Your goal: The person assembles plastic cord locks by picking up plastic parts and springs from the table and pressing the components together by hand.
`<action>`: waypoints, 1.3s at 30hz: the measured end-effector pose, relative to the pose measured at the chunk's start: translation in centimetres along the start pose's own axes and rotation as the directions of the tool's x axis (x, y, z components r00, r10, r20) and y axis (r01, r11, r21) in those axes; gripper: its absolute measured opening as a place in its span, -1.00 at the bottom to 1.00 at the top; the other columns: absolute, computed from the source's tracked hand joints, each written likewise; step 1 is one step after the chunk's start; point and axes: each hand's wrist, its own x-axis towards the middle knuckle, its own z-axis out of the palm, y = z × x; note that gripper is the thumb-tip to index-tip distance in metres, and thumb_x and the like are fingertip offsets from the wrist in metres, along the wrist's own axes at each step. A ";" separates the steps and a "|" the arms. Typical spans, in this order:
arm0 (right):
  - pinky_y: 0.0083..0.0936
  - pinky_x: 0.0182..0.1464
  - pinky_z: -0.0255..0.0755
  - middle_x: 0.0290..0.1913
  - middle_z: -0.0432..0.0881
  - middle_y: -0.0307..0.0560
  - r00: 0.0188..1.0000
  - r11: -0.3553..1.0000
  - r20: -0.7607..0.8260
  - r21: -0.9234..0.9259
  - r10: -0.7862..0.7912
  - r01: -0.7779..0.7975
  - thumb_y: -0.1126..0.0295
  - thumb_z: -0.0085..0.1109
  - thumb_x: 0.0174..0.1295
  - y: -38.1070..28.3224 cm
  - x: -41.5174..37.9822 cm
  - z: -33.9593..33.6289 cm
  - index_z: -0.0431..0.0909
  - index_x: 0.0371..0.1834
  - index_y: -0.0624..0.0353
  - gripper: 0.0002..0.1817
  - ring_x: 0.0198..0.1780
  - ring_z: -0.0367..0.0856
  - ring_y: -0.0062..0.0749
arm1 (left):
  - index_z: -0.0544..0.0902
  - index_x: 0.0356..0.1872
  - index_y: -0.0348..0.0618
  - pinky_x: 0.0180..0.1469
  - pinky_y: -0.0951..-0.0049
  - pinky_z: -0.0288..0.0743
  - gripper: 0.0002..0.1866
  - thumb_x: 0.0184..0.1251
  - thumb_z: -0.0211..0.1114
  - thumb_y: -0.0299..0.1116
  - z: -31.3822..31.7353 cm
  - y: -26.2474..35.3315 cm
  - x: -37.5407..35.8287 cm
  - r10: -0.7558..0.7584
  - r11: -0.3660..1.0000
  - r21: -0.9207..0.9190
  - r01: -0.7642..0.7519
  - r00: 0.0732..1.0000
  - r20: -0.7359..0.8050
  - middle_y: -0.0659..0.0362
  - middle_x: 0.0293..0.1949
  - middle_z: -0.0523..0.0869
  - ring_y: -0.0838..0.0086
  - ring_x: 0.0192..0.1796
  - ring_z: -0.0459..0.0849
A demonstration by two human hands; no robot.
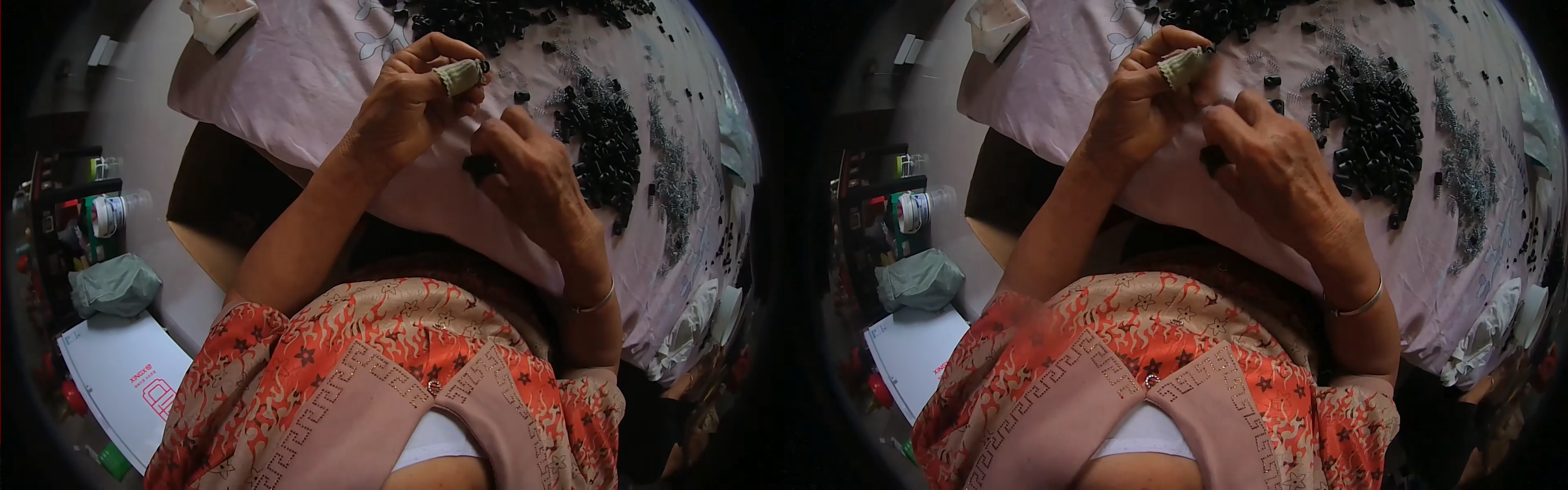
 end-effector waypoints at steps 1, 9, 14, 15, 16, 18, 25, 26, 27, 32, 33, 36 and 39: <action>-0.26 -0.32 0.43 -0.32 0.41 0.06 1.000 0.999 -0.028 -0.030 0.014 -0.015 0.61 0.16 -0.04 0.4 0.0 -0.1 0.37 -0.30 0.19 -0.76 -0.33 0.50 -0.03 | 0.57 -0.17 -0.21 -0.26 0.54 0.56 -0.82 0.21 0.16 -0.59 0.1 0.0 0.0 0.000 1.000 0.002 0.000 1.000 -0.003 0.12 -0.31 0.66 0.48 -0.29 0.66; -0.23 -0.24 0.41 -0.31 0.41 0.04 0.994 0.989 0.030 -0.108 0.105 -0.102 0.70 0.00 -0.15 0.2 -0.2 -0.7 0.43 -0.25 0.16 -0.66 -0.29 0.50 0.01 | 0.53 -0.05 -0.30 -0.20 0.49 0.50 -0.76 0.26 0.13 -0.52 -0.6 -0.2 -0.1 0.020 1.000 0.017 -0.022 0.998 0.066 0.00 -0.20 0.64 0.45 -0.24 0.64; -0.18 -0.23 0.39 -0.31 0.42 0.04 0.992 0.987 0.053 -0.113 0.117 -0.110 0.66 -0.03 -0.12 1.2 -0.5 -1.4 0.44 -0.27 0.14 -0.71 -0.29 0.49 0.02 | 0.53 -0.04 -0.30 -0.19 0.49 0.50 -0.75 0.27 0.13 -0.51 -0.7 -0.2 0.0 0.009 1.000 -0.003 -0.009 0.997 0.079 0.00 -0.20 0.64 0.44 -0.24 0.64; -0.18 -0.23 0.39 -0.31 0.42 0.04 0.993 0.986 0.056 -0.139 0.104 -0.096 0.65 -0.03 -0.12 1.1 -0.4 -1.3 0.45 -0.29 0.14 -0.72 -0.29 0.49 0.01 | 0.53 -0.04 -0.30 -0.19 0.49 0.50 -0.75 0.27 0.12 -0.52 -0.7 -0.2 0.0 0.008 1.000 -0.004 -0.008 0.997 0.083 0.00 -0.20 0.64 0.44 -0.24 0.64; -0.18 -0.23 0.39 -0.31 0.43 0.04 0.994 0.983 0.059 -0.166 0.092 -0.081 0.64 -0.03 -0.12 0.9 -0.4 -1.3 0.45 -0.30 0.14 -0.73 -0.29 0.49 0.01 | 0.53 -0.04 -0.30 -0.18 0.49 0.50 -0.75 0.27 0.12 -0.53 -0.7 -0.2 0.0 0.007 1.000 -0.004 -0.006 0.996 0.086 0.00 -0.20 0.63 0.45 -0.24 0.64; -0.20 -0.24 0.39 -0.31 0.43 0.03 0.994 0.984 0.032 -0.148 0.101 -0.095 0.63 -0.03 -0.12 0.4 -0.2 -1.1 0.46 -0.31 0.13 -0.74 -0.28 0.49 -0.01 | 0.53 -0.04 -0.30 -0.18 0.49 0.50 -0.75 0.27 0.12 -0.52 -0.7 -0.2 0.0 0.000 1.000 0.002 0.000 0.997 0.078 0.01 -0.20 0.63 0.45 -0.24 0.64; -0.27 -0.30 0.40 -0.28 0.42 -0.03 0.999 0.990 0.040 -0.141 0.033 -0.027 0.60 0.10 -0.16 0.4 -0.4 -0.2 0.47 -0.31 0.09 -0.72 -0.33 0.49 -0.07 | 0.57 -0.17 -0.25 -0.25 0.55 0.56 -0.84 0.22 0.17 -0.57 0.0 -0.1 0.0 -0.009 1.000 0.008 0.009 1.000 0.018 0.09 -0.30 0.67 0.49 -0.31 0.65; -0.27 -0.30 0.40 -0.28 0.42 -0.03 0.999 0.990 0.039 -0.141 0.033 -0.027 0.60 0.10 -0.16 0.3 -0.3 -0.3 0.47 -0.31 0.09 -0.72 -0.33 0.49 -0.07 | 0.57 -0.17 -0.25 -0.25 0.55 0.56 -0.84 0.22 0.17 -0.57 -0.2 -0.1 0.0 -0.008 1.000 0.009 0.008 1.000 0.018 0.09 -0.30 0.67 0.49 -0.31 0.65; -0.27 -0.30 0.40 -0.27 0.41 -0.03 0.997 0.990 0.056 -0.136 0.046 -0.038 0.60 0.12 -0.18 0.2 -0.3 -0.4 0.46 -0.31 0.10 -0.71 -0.34 0.49 -0.06 | 0.55 -0.11 -0.26 -0.21 0.53 0.54 -0.81 0.25 0.17 -0.53 -0.4 -0.1 -0.1 -0.010 1.000 0.008 0.010 0.999 0.051 0.07 -0.25 0.66 0.48 -0.26 0.65; -0.39 -0.36 0.39 -0.31 0.40 -0.09 0.999 0.998 -0.020 -0.064 0.028 -0.030 0.65 0.14 -0.24 0.5 -0.2 -0.8 0.45 -0.31 0.12 -0.67 -0.38 0.47 -0.21 | 0.54 -0.07 -0.27 -0.17 0.54 0.52 -0.77 0.27 0.20 -0.50 -0.2 -0.3 -0.1 0.010 0.999 0.031 -0.013 0.994 0.106 0.06 -0.22 0.65 0.48 -0.22 0.64; -0.48 -0.38 0.37 -0.34 0.39 -0.12 0.998 1.000 -0.060 0.008 0.020 -0.019 0.68 0.13 -0.25 0.6 0.0 -1.1 0.45 -0.29 0.13 -0.64 -0.40 0.45 -0.32 | 0.56 -0.13 -0.25 -0.23 0.55 0.53 -0.82 0.24 0.19 -0.53 0.5 -0.2 -0.3 0.010 0.997 0.076 -0.014 0.998 0.054 0.09 -0.27 0.66 0.51 -0.29 0.64; -0.69 -0.43 0.30 -0.39 0.37 -0.24 0.986 0.988 -0.163 0.154 0.031 -0.005 0.75 0.06 -0.22 1.2 0.2 -1.2 0.43 -0.26 0.18 -0.62 -0.45 0.35 -0.63 | 0.58 -0.20 -0.23 -0.31 0.58 0.52 -0.85 0.22 0.18 -0.58 1.3 -0.5 -0.6 0.007 0.987 0.161 -0.008 1.000 0.008 0.12 -0.33 0.66 0.55 -0.37 0.62; -0.66 -0.42 0.34 -0.53 0.38 -0.30 0.951 0.887 -0.150 0.424 0.271 -0.186 0.68 0.09 -0.13 1.5 -0.1 -1.3 0.43 -0.29 0.14 -0.71 -0.50 0.39 -0.63 | 0.58 -0.21 -0.23 -0.33 0.60 0.50 -0.85 0.20 0.16 -0.60 1.8 -0.8 -0.8 -0.001 0.982 0.188 0.000 1.000 0.008 0.13 -0.34 0.65 0.57 -0.39 0.60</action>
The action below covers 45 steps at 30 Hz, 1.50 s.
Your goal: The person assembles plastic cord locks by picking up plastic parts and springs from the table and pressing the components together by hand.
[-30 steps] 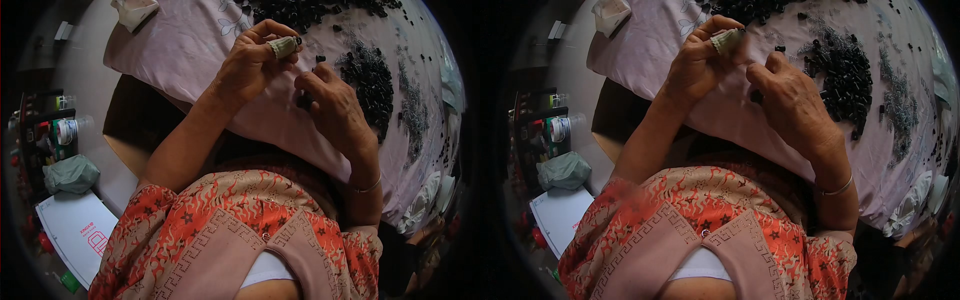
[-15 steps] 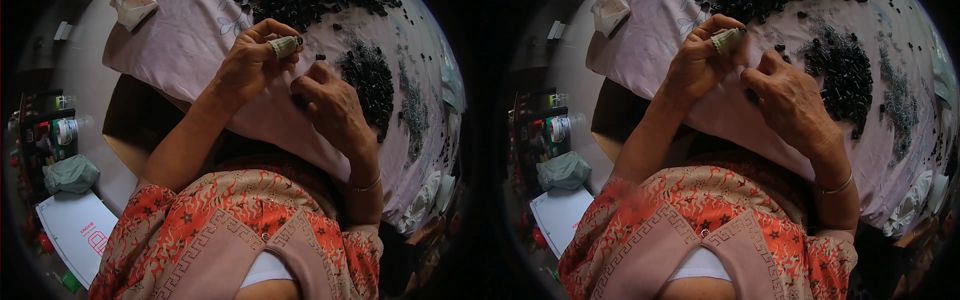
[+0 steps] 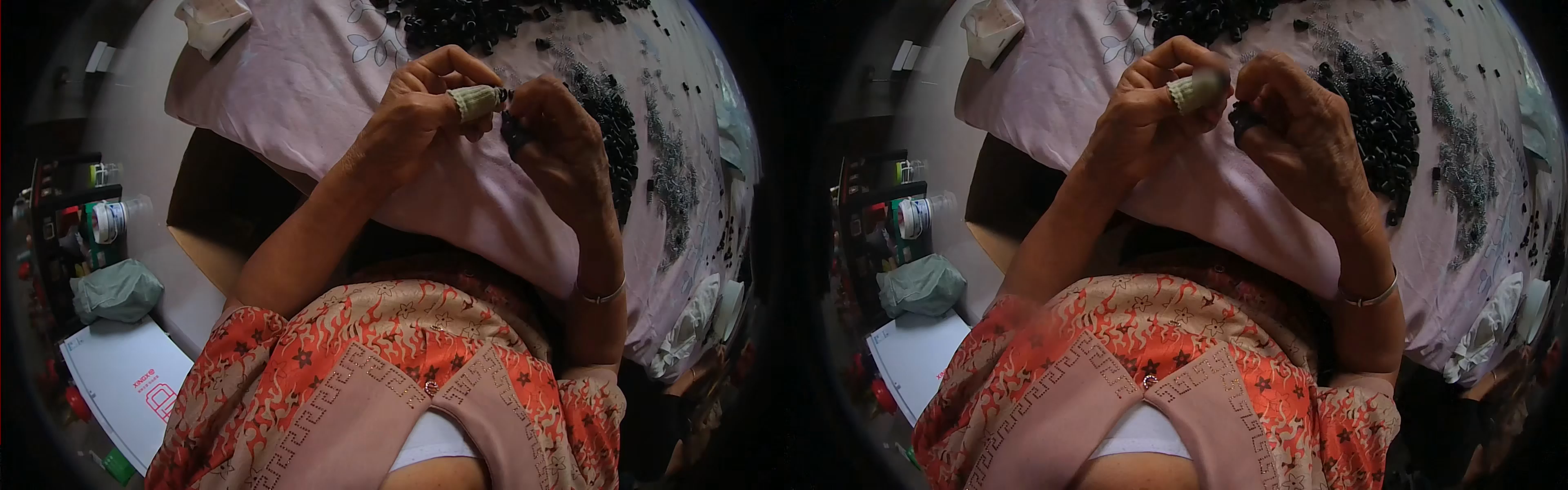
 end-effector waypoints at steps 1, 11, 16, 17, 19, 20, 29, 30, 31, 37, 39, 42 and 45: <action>-0.70 -0.43 0.32 -0.52 0.36 -0.33 0.999 0.995 0.014 0.086 0.039 -0.040 0.68 0.06 -0.08 0.1 0.1 -0.1 0.43 -0.28 0.15 -0.73 -0.51 0.36 -0.70 | 0.58 -0.22 -0.23 -0.34 0.61 0.49 -0.84 0.18 0.14 -0.62 0.1 0.0 0.0 -0.002 1.000 -0.013 0.002 1.000 -0.003 0.14 -0.35 0.65 0.58 -0.39 0.60; -0.65 -0.34 0.47 -0.41 0.51 -0.17 0.989 0.679 0.080 0.719 0.127 -0.145 0.58 -0.04 0.16 0.6 0.5 -0.6 0.40 -0.14 0.22 -0.81 -0.43 0.53 -0.63 | 0.58 -0.22 -0.26 -0.32 0.63 0.48 -0.79 0.13 0.09 -0.67 0.1 0.2 0.0 -0.025 1.000 -0.011 0.025 0.999 -0.019 0.14 -0.37 0.64 0.57 -0.38 0.59; -0.66 -0.35 0.46 -0.38 0.57 -0.15 0.988 0.652 0.071 0.745 0.138 -0.144 0.51 0.02 0.22 0.9 0.4 -0.5 0.40 -0.14 0.21 -0.84 -0.44 0.55 -0.61 | 0.58 -0.22 -0.26 -0.32 0.63 0.48 -0.82 0.16 0.14 -0.64 0.2 0.2 0.1 -0.029 1.000 -0.012 0.029 0.999 -0.027 0.14 -0.37 0.64 0.58 -0.40 0.59; -0.68 -0.37 0.45 -0.37 0.58 -0.15 0.988 0.658 0.064 0.740 0.143 -0.143 0.48 0.05 0.23 1.0 0.4 -0.4 0.41 -0.14 0.21 -0.84 -0.45 0.55 -0.61 | 0.58 -0.22 -0.26 -0.32 0.63 0.48 -0.82 0.16 0.14 -0.64 0.2 0.1 0.1 -0.030 1.000 -0.012 0.029 0.999 -0.026 0.14 -0.37 0.64 0.58 -0.40 0.59; -0.70 -0.38 0.43 -0.36 0.59 -0.17 0.986 0.653 0.090 0.740 0.140 -0.160 0.44 0.08 0.25 1.0 0.5 -0.8 0.41 -0.14 0.20 -0.84 -0.46 0.55 -0.62 | 0.58 -0.22 -0.26 -0.33 0.63 0.48 -0.84 0.17 0.16 -0.62 0.2 0.1 0.1 -0.029 0.999 0.013 0.029 0.999 -0.030 0.15 -0.39 0.65 0.58 -0.40 0.60; -0.72 -0.40 0.42 -0.36 0.60 -0.18 0.984 0.648 0.117 0.741 0.136 -0.177 0.39 0.11 0.27 1.0 0.5 -0.9 0.41 -0.14 0.20 -0.82 -0.47 0.54 -0.64 | 0.58 -0.22 -0.26 -0.33 0.63 0.48 -0.84 0.17 0.16 -0.62 0.2 0.1 0.1 -0.029 0.999 0.014 0.029 0.999 -0.029 0.15 -0.39 0.65 0.58 -0.40 0.60; -0.73 -0.44 0.37 -0.37 0.59 -0.23 0.967 0.360 0.236 0.898 0.094 -0.254 0.29 0.12 0.31 1.1 0.4 -0.1 0.42 -0.15 0.20 -0.77 -0.48 0.50 -0.65 | 0.60 -0.26 -0.25 -0.34 0.65 0.47 -0.85 0.13 0.19 -0.61 0.4 0.1 0.1 -0.019 0.999 0.048 0.021 0.999 -0.030 0.17 -0.40 0.65 0.61 -0.41 0.59; -0.73 -0.44 0.37 -0.37 0.59 -0.23 0.967 0.359 0.236 0.898 0.095 -0.254 0.29 0.12 0.31 1.1 0.4 -0.1 0.42 -0.15 0.20 -0.77 -0.48 0.50 -0.65 | 0.61 -0.26 -0.25 -0.34 0.65 0.47 -0.84 0.12 0.18 -0.62 0.4 0.1 0.0 -0.007 0.999 0.036 0.007 1.000 -0.026 0.17 -0.40 0.65 0.61 -0.41 0.58; -0.73 -0.44 0.36 -0.38 0.58 -0.24 0.965 0.341 0.238 0.903 0.111 -0.262 0.28 0.12 0.31 1.0 0.4 -0.1 0.42 -0.15 0.20 -0.78 -0.48 0.48 -0.65 | 0.61 -0.26 -0.26 -0.35 0.64 0.46 -0.83 0.11 0.17 -0.63 0.5 0.1 0.0 0.006 1.000 0.023 -0.005 1.000 -0.023 0.18 -0.40 0.65 0.61 -0.41 0.58; -0.73 -0.44 0.33 -0.40 0.55 -0.27 0.958 0.320 0.258 0.904 0.123 -0.284 0.29 0.10 0.32 0.9 0.4 0.1 0.44 -0.18 0.18 -0.81 -0.47 0.45 -0.64 | 0.61 -0.27 -0.27 -0.34 0.63 0.46 -0.83 0.09 0.17 -0.63 0.3 0.0 0.1 0.022 0.999 0.046 -0.021 1.000 -0.019 0.18 -0.41 0.65 0.61 -0.40 0.56; -0.72 -0.43 0.33 -0.41 0.54 -0.27 0.957 0.318 0.264 0.903 0.123 -0.290 0.29 0.10 0.32 0.9 0.3 0.2 0.44 -0.19 0.17 -0.82 -0.47 0.45 -0.64 | 0.61 -0.27 -0.27 -0.33 0.63 0.46 -0.84 0.10 0.18 -0.63 0.4 0.1 0.0 0.013 0.999 0.040 -0.012 1.000 -0.021 0.18 -0.41 0.65 0.62 -0.40 0.56; -0.71 -0.42 0.33 -0.41 0.55 -0.27 0.950 0.295 0.269 0.905 0.161 -0.307 0.29 0.10 0.32 0.9 0.3 0.4 0.44 -0.20 0.17 -0.82 -0.47 0.46 -0.62 | 0.62 -0.28 -0.27 -0.32 0.63 0.45 -0.86 0.11 0.22 -0.61 0.4 0.1 0.0 0.007 0.999 0.043 -0.006 1.000 -0.020 0.19 -0.41 0.64 0.62 -0.40 0.56; -0.70 -0.42 0.33 -0.41 0.55 -0.26 0.944 0.319 0.260 0.894 0.202 -0.315 0.29 0.10 0.32 0.7 0.2 0.5 0.44 -0.23 0.16 -0.83 -0.48 0.46 -0.61 | 0.62 -0.28 -0.26 -0.32 0.63 0.45 -0.87 0.12 0.26 -0.59 0.3 0.1 0.0 0.019 0.998 0.052 -0.018 1.000 -0.013 0.20 -0.42 0.64 0.63 -0.40 0.55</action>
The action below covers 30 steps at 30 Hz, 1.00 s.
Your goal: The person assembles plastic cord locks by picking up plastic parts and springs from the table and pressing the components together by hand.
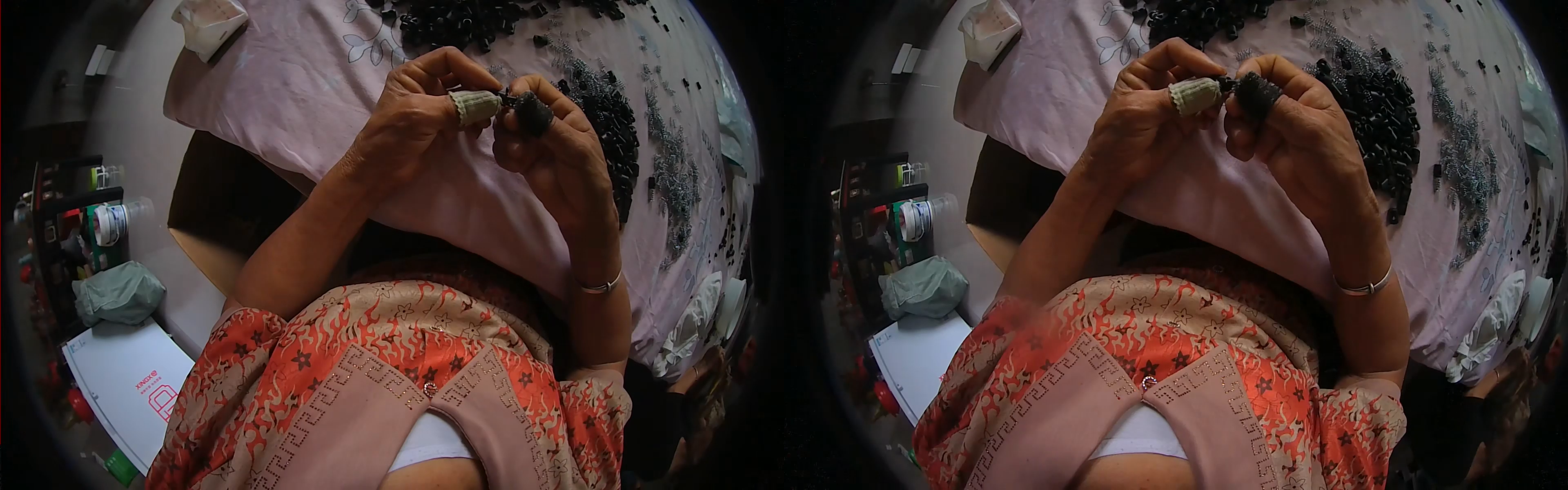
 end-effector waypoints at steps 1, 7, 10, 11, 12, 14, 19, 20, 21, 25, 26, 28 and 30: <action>-0.71 -0.42 0.33 -0.41 0.56 -0.26 1.000 1.000 -0.008 -0.012 -0.001 0.001 0.29 0.11 0.32 0.0 0.0 0.0 0.44 -0.23 0.16 -0.83 -0.48 0.46 -0.62 | 0.62 -0.28 -0.26 -0.32 0.64 0.44 -0.88 0.13 0.27 -0.59 0.0 0.0 0.0 0.010 1.000 0.000 -0.010 1.000 0.006 0.20 -0.42 0.64 0.63 -0.40 0.55; -0.76 -0.42 0.32 -0.41 0.55 -0.28 0.995 0.980 -0.053 -0.185 -0.090 0.078 0.30 0.11 0.31 0.7 0.2 -0.1 0.44 -0.26 0.14 -0.84 -0.48 0.45 -0.69 | 0.61 -0.31 -0.25 -0.31 0.65 0.44 -0.90 0.15 0.22 -0.61 0.0 -0.5 0.1 0.065 0.995 0.075 -0.062 0.997 -0.042 0.21 -0.43 0.63 0.64 -0.40 0.54; -0.78 -0.41 0.31 -0.41 0.54 -0.29 0.990 0.957 -0.073 -0.272 -0.123 0.099 0.33 0.10 0.31 0.8 0.2 0.1 0.43 -0.27 0.14 -0.86 -0.47 0.44 -0.72 | 0.61 -0.32 -0.25 -0.29 0.63 0.46 -0.89 0.15 0.20 -0.64 0.1 -0.4 0.1 0.068 0.993 0.094 -0.064 0.997 -0.042 0.21 -0.43 0.63 0.63 -0.40 0.55; -0.78 -0.41 0.31 -0.41 0.54 -0.29 0.987 0.947 -0.088 -0.306 -0.136 0.103 0.34 0.09 0.31 0.8 0.2 0.2 0.43 -0.27 0.14 -0.88 -0.47 0.43 -0.73 | 0.61 -0.32 -0.25 -0.29 0.63 0.46 -0.89 0.15 0.20 -0.64 0.2 -0.3 0.1 0.069 0.993 0.094 -0.065 0.997 -0.041 0.21 -0.43 0.63 0.63 -0.40 0.55; -0.78 -0.41 0.31 -0.41 0.54 -0.29 0.987 0.947 -0.088 -0.306 -0.136 0.103 0.34 0.09 0.31 0.7 0.2 0.2 0.43 -0.27 0.14 -0.88 -0.47 0.43 -0.73 | 0.61 -0.32 -0.25 -0.29 0.63 0.47 -0.88 0.14 0.19 -0.65 0.2 -0.3 0.1 0.070 0.993 0.103 -0.065 0.996 -0.050 0.21 -0.43 0.63 0.63 -0.40 0.55; -0.78 -0.40 0.31 -0.42 0.53 -0.28 0.989 0.947 -0.071 -0.306 -0.126 0.099 0.36 0.08 0.31 0.6 0.2 0.2 0.42 -0.28 0.15 -0.88 -0.47 0.42 -0.73 | 0.61 -0.33 -0.25 -0.29 0.63 0.47 -0.87 0.14 0.18 -0.67 0.1 -0.4 0.1 0.071 0.991 0.115 -0.064 0.996 -0.059 0.21 -0.43 0.63 0.63 -0.40 0.55; -0.77 -0.40 0.31 -0.43 0.51 -0.28 0.990 0.937 -0.077 -0.339 -0.119 0.087 0.40 0.05 0.30 0.5 0.2 -0.1 0.41 -0.29 0.16 -0.91 -0.48 0.41 -0.72 | 0.59 -0.36 -0.26 -0.33 0.62 0.50 -0.80 0.08 0.05 -0.74 0.1 -0.5 0.0 0.113 0.984 0.137 -0.111 0.994 -0.007 0.20 -0.41 0.63 0.63 -0.40 0.56; -0.77 -0.40 0.31 -0.43 0.51 -0.28 0.990 0.937 -0.076 -0.337 -0.119 0.086 0.42 0.03 0.30 0.4 0.2 -0.1 0.41 -0.30 0.16 -0.93 -0.48 0.41 -0.71 | 0.59 -0.36 -0.26 -0.33 0.62 0.50 -0.80 0.08 0.05 -0.74 0.0 -0.6 0.1 0.113 0.984 0.137 -0.111 0.994 -0.007 0.20 -0.41 0.63 0.63 -0.40 0.56; -0.77 -0.40 0.31 -0.43 0.51 -0.28 0.990 0.937 -0.076 -0.337 -0.119 0.087 0.42 0.03 0.30 0.4 0.2 -0.1 0.41 -0.30 0.16 -0.93 -0.48 0.41 -0.71 | 0.59 -0.36 -0.26 -0.33 0.62 0.50 -0.77 0.06 0.01 -0.75 -0.1 -0.8 0.1 0.135 0.978 0.161 -0.134 0.991 0.007 0.20 -0.41 0.63 0.63 -0.40 0.56; -0.77 -0.41 0.30 -0.45 0.50 -0.28 0.992 0.929 -0.075 -0.365 -0.103 0.069 0.48 -0.01 0.27 0.2 0.1 0.0 0.40 -0.32 0.16 -0.97 -0.48 0.41 -0.71 | 0.58 -0.38 -0.25 -0.33 0.62 0.51 -0.71 -0.01 -0.08 -0.76 -0.2 -0.9 0.0 0.170 0.949 0.262 -0.174 0.985 0.037 0.22 -0.42 0.62 0.63 -0.39 0.56; -0.77 -0.41 0.30 -0.46 0.50 -0.28 0.992 0.916 -0.081 -0.396 -0.095 0.055 0.49 -0.02 0.26 0.2 0.1 0.0 0.40 -0.33 0.17 -0.98 -0.48 0.40 -0.72 | 0.58 -0.38 -0.25 -0.33 0.62 0.51 -0.71 -0.01 -0.08 -0.76 -0.2 -0.8 0.0 0.170 0.949 0.262 -0.173 0.985 0.036 0.22 -0.42 0.62 0.63 -0.39 0.56; -0.76 -0.41 0.30 -0.46 0.50 -0.28 0.992 0.914 -0.075 -0.401 -0.106 0.067 0.49 -0.01 0.25 0.3 0.2 -0.1 0.40 -0.34 0.16 -0.98 -0.49 0.40 -0.72 | 0.58 -0.39 -0.23 -0.32 0.64 0.50 -0.75 0.02 -0.01 -0.76 -0.2 -0.7 -0.1 0.150 0.940 0.301 -0.158 0.988 0.049 0.24 -0.42 0.62 0.65 -0.39 0.56; -0.76 -0.42 0.29 -0.46 0.50 -0.28 0.991 0.911 -0.070 -0.405 -0.115 0.077 0.49 -0.01 0.25 0.5 0.1 -0.1 0.40 -0.34 0.16 -0.97 -0.49 0.40 -0.72 | 0.58 -0.40 -0.22 -0.32 0.65 0.49 -0.77 0.02 0.02 -0.75 -0.2 -0.9 0.0 0.163 0.927 0.335 -0.168 0.986 0.044 0.24 -0.42 0.62 0.65 -0.38 0.56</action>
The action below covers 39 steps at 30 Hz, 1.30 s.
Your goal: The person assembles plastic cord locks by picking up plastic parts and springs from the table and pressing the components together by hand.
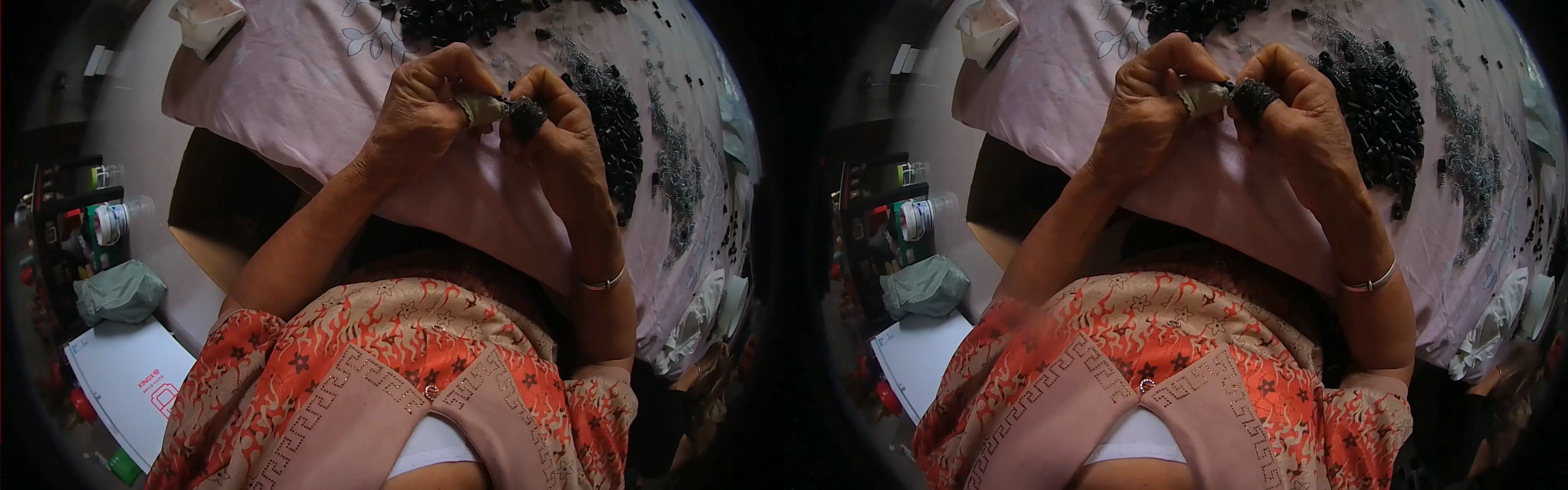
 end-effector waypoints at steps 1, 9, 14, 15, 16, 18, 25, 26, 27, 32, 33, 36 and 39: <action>-0.76 -0.42 0.29 -0.46 0.50 -0.28 1.000 0.999 -0.013 -0.035 0.010 -0.011 0.49 -0.01 0.25 -0.1 0.0 0.1 0.40 -0.35 0.16 -0.97 -0.50 0.39 -0.72 | 0.58 -0.41 -0.21 -0.31 0.65 0.49 -0.79 0.03 0.06 -0.74 0.0 -0.1 0.0 0.013 0.999 0.038 -0.013 1.000 -0.007 0.25 -0.42 0.63 0.66 -0.38 0.56; -0.77 -0.42 0.30 -0.46 0.50 -0.27 1.000 0.996 -0.005 0.092 0.018 -0.017 0.45 0.03 0.27 0.1 0.2 -0.6 0.39 -0.31 0.16 -0.95 -0.49 0.41 -0.70 | 0.56 -0.32 -0.24 -0.33 0.66 0.49 -0.87 0.15 0.13 -0.67 0.7 0.7 0.0 -0.087 0.995 -0.046 0.086 0.996 -0.023 0.23 -0.42 0.62 0.66 -0.37 0.57; -0.79 -0.42 0.31 -0.46 0.50 -0.27 1.000 0.988 0.008 0.156 0.001 -0.002 0.40 0.04 0.32 0.5 0.4 -0.6 0.39 -0.26 0.14 -0.92 -0.48 0.44 -0.68 | 0.54 -0.29 -0.25 -0.34 0.63 0.50 -0.93 0.23 0.14 -0.60 0.5 0.4 0.1 -0.107 0.984 -0.146 0.104 0.994 -0.014 0.20 -0.41 0.61 0.63 -0.38 0.57; -0.79 -0.42 0.31 -0.46 0.50 -0.27 1.000 0.988 0.007 0.157 0.003 -0.004 0.40 0.04 0.32 0.5 0.4 -0.6 0.39 -0.26 0.14 -0.92 -0.48 0.44 -0.68 | 0.54 -0.30 -0.25 -0.34 0.63 0.50 -0.94 0.23 0.14 -0.60 0.5 0.3 0.2 -0.107 0.983 -0.154 0.102 0.994 -0.025 0.21 -0.42 0.60 0.64 -0.39 0.56; -0.79 -0.42 0.30 -0.46 0.50 -0.27 1.000 0.988 0.002 0.153 0.008 -0.008 0.40 0.04 0.31 0.4 0.3 -0.4 0.38 -0.26 0.14 -0.92 -0.48 0.44 -0.69 | 0.54 -0.31 -0.24 -0.34 0.63 0.49 -0.94 0.22 0.14 -0.60 0.4 0.3 0.1 -0.108 0.982 -0.162 0.100 0.994 -0.036 0.22 -0.43 0.60 0.64 -0.39 0.56; -0.79 -0.43 0.30 -0.46 0.50 -0.27 1.000 0.988 -0.003 0.151 0.015 -0.015 0.41 0.03 0.31 0.4 0.3 -0.3 0.38 -0.27 0.14 -0.93 -0.48 0.44 -0.69 | 0.54 -0.33 -0.23 -0.35 0.64 0.49 -0.94 0.22 0.14 -0.60 0.5 0.4 0.1 -0.113 0.985 -0.138 0.107 0.993 -0.039 0.23 -0.43 0.59 0.65 -0.40 0.55; -0.76 -0.44 0.28 -0.46 0.49 -0.28 0.999 0.999 0.005 0.025 0.045 -0.045 0.46 0.01 0.27 -0.1 0.2 -0.4 0.39 -0.32 0.14 -0.97 -0.51 0.39 -0.70 | 0.55 -0.30 -0.17 -0.34 0.74 0.43 -0.94 0.27 0.17 -0.58 0.1 0.1 0.0 -0.089 0.990 -0.112 0.092 0.996 0.031 0.27 -0.42 0.64 0.73 -0.42 0.54; -0.75 -0.44 0.28 -0.47 0.49 -0.29 0.999 0.999 0.015 0.003 0.050 -0.050 0.47 0.00 0.26 -0.2 0.1 -0.4 0.40 -0.33 0.14 -0.97 -0.51 0.38 -0.70 | 0.55 -0.30 -0.17 -0.34 0.74 0.43 -0.94 0.27 0.17 -0.58 0.1 0.1 0.0 -0.089 0.990 -0.111 0.092 0.996 0.031 0.27 -0.42 0.64 0.73 -0.42 0.54; -0.75 -0.44 0.28 -0.47 0.49 -0.29 0.999 0.999 0.015 0.003 0.050 -0.050 0.47 0.00 0.26 -0.2 0.1 -0.3 0.40 -0.33 0.14 -0.97 -0.51 0.38 -0.70 | 0.55 -0.32 -0.17 -0.35 0.74 0.41 -0.93 0.26 0.17 -0.59 0.1 0.1 0.0 -0.086 0.994 -0.067 0.088 0.996 0.024 0.28 -0.43 0.63 0.74 -0.42 0.53; -0.75 -0.44 0.28 -0.49 0.48 -0.30 0.998 0.995 -0.041 -0.079 0.049 -0.052 0.51 -0.02 0.23 -0.3 0.0 0.0 0.41 -0.36 0.15 -0.97 -0.51 0.38 -0.71 | 0.56 -0.37 -0.15 -0.37 0.74 0.38 -0.91 0.22 0.17 -0.61 0.2 0.4 0.0 -0.072 0.990 0.124 0.072 0.997 0.001 0.32 -0.48 0.61 0.76 -0.44 0.50; -0.75 -0.44 0.28 -0.49 0.48 -0.30 0.998 0.995 -0.040 -0.078 0.051 -0.054 0.51 -0.02 0.23 -0.3 -0.1 0.0 0.41 -0.36 0.15 -0.97 -0.51 0.38 -0.71 | 0.56 -0.38 -0.15 -0.38 0.74 0.37 -0.92 0.22 0.18 -0.60 0.3 0.5 -0.1 -0.066 0.982 0.175 0.068 0.998 -0.013 0.33 -0.49 0.60 0.77 -0.44 0.49; -0.76 -0.44 0.28 -0.49 0.47 -0.30 0.999 0.979 -0.035 -0.201 0.015 -0.022 0.52 -0.03 0.23 -0.4 -0.1 0.1 0.40 -0.36 0.17 -0.97 -0.51 0.37 -0.72 | 0.56 -0.38 -0.14 -0.39 0.74 0.35 -0.92 0.22 0.17 -0.59 0.4 0.5 -0.1 -0.056 0.971 0.233 0.061 0.998 -0.025 0.34 -0.50 0.59 0.77 -0.45 0.48; -0.77 -0.44 0.27 -0.48 0.47 -0.31 0.998 0.968 -0.060 -0.250 -0.020 0.004 0.53 -0.04 0.23 -0.3 -0.1 0.1 0.40 -0.37 0.17 -0.96 -0.51 0.36 -0.73 | 0.56 -0.34 -0.14 -0.38 0.74 0.35 -0.93 0.25 0.16 -0.57 0.5 0.3 -0.2 -0.066 0.982 0.174 0.070 0.997 -0.029 0.34 -0.48 0.59 0.77 -0.45 0.47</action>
